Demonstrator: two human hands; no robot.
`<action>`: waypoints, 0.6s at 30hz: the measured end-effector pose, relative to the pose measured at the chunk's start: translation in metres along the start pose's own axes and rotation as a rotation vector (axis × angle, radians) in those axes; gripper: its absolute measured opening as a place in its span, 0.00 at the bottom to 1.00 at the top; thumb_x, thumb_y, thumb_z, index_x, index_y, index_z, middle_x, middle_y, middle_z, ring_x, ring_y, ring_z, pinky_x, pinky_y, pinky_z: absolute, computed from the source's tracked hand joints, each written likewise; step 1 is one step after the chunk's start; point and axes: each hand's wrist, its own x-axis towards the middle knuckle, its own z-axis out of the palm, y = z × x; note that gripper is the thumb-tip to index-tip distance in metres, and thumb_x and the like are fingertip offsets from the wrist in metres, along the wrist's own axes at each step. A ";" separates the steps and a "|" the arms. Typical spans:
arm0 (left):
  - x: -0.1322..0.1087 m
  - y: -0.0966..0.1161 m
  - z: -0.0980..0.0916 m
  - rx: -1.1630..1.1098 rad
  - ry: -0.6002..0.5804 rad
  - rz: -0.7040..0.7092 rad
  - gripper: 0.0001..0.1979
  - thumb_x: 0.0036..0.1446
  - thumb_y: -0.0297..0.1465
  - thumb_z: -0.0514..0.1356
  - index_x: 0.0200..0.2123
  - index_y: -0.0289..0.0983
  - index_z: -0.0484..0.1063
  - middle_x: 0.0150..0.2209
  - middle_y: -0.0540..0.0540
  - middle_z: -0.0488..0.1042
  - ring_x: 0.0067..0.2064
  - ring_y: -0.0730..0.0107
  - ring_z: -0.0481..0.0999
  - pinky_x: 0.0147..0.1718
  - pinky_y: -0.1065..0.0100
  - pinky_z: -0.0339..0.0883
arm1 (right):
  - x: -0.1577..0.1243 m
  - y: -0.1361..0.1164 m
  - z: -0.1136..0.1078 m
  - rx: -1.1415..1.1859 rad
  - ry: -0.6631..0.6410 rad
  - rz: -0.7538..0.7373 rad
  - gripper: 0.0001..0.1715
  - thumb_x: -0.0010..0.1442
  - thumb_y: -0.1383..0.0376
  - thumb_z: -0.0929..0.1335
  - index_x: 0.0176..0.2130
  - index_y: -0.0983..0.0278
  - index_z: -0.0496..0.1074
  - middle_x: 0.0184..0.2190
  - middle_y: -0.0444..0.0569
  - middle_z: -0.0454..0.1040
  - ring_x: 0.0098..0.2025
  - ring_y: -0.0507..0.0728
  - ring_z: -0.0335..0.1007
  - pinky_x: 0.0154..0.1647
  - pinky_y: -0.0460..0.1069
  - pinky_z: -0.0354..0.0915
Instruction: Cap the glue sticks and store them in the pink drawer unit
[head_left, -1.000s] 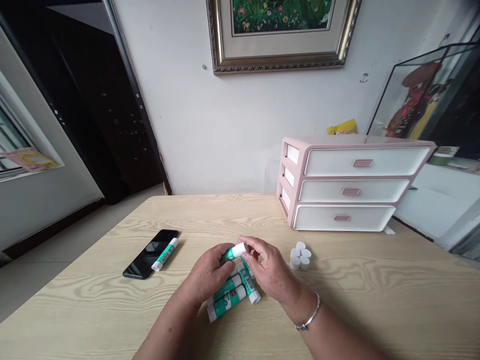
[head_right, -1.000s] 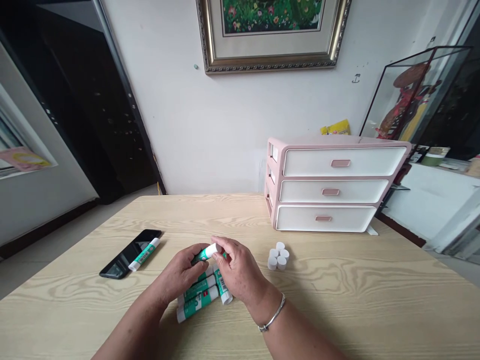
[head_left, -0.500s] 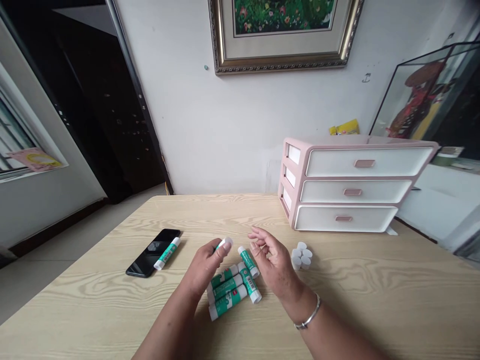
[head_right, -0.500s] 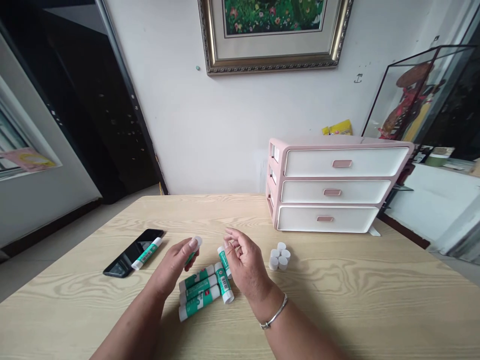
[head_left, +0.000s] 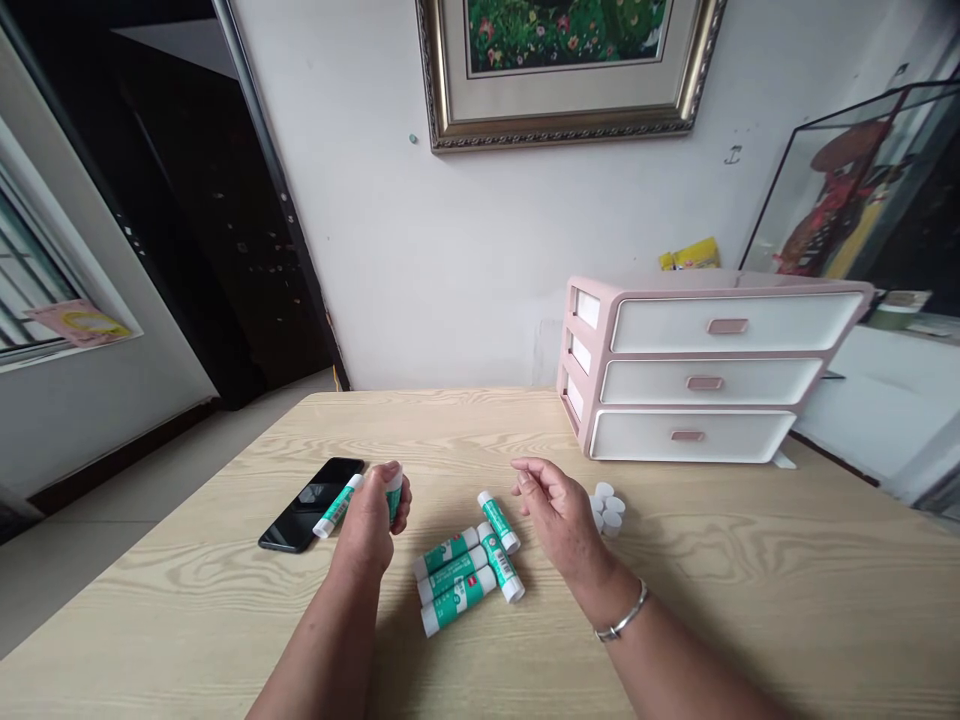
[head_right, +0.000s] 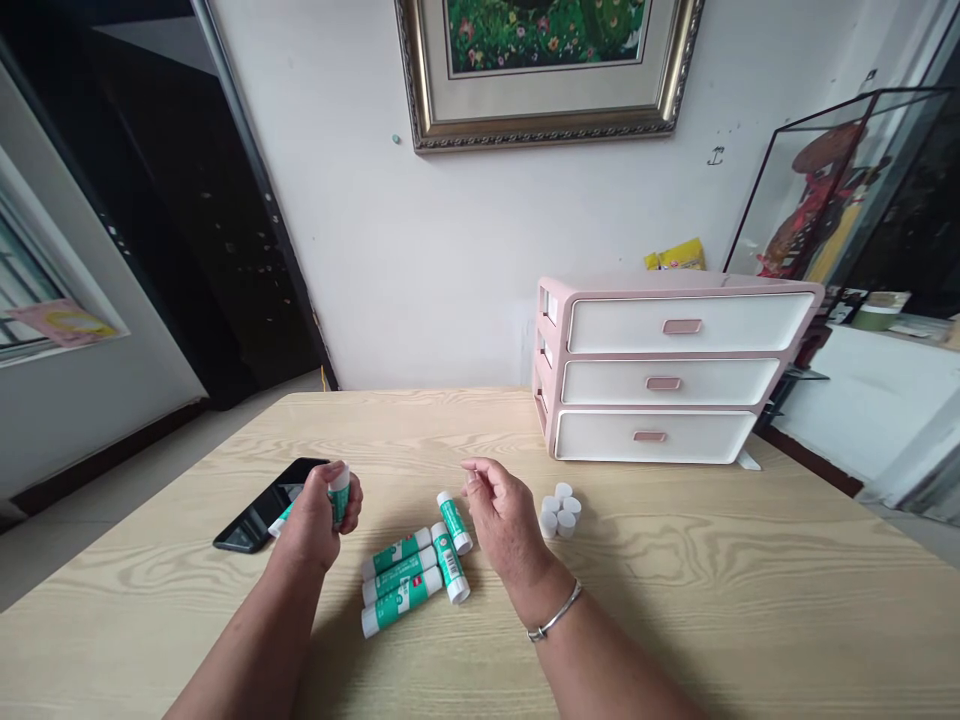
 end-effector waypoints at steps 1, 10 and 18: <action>0.000 0.000 -0.001 0.029 0.008 0.002 0.16 0.56 0.43 0.47 0.20 0.42 0.55 0.17 0.53 0.58 0.17 0.74 0.54 0.16 0.69 0.49 | 0.001 0.001 -0.001 -0.006 0.004 0.000 0.19 0.67 0.54 0.63 0.48 0.63 0.74 0.31 0.48 0.76 0.30 0.53 0.72 0.32 0.47 0.70; 0.003 0.005 -0.014 1.172 0.069 -0.026 0.26 0.59 0.53 0.48 0.33 0.38 0.71 0.34 0.36 0.78 0.40 0.47 0.78 0.32 0.61 0.63 | 0.018 0.012 -0.025 -0.019 0.176 0.027 0.19 0.65 0.54 0.66 0.48 0.63 0.74 0.32 0.49 0.76 0.33 0.55 0.73 0.31 0.47 0.69; 0.007 0.002 -0.028 1.437 0.121 -0.131 0.19 0.62 0.36 0.49 0.48 0.36 0.74 0.51 0.32 0.75 0.51 0.48 0.76 0.40 0.59 0.67 | 0.025 0.003 -0.037 -0.004 0.281 0.029 0.18 0.63 0.55 0.66 0.46 0.64 0.75 0.27 0.46 0.74 0.29 0.53 0.70 0.28 0.46 0.68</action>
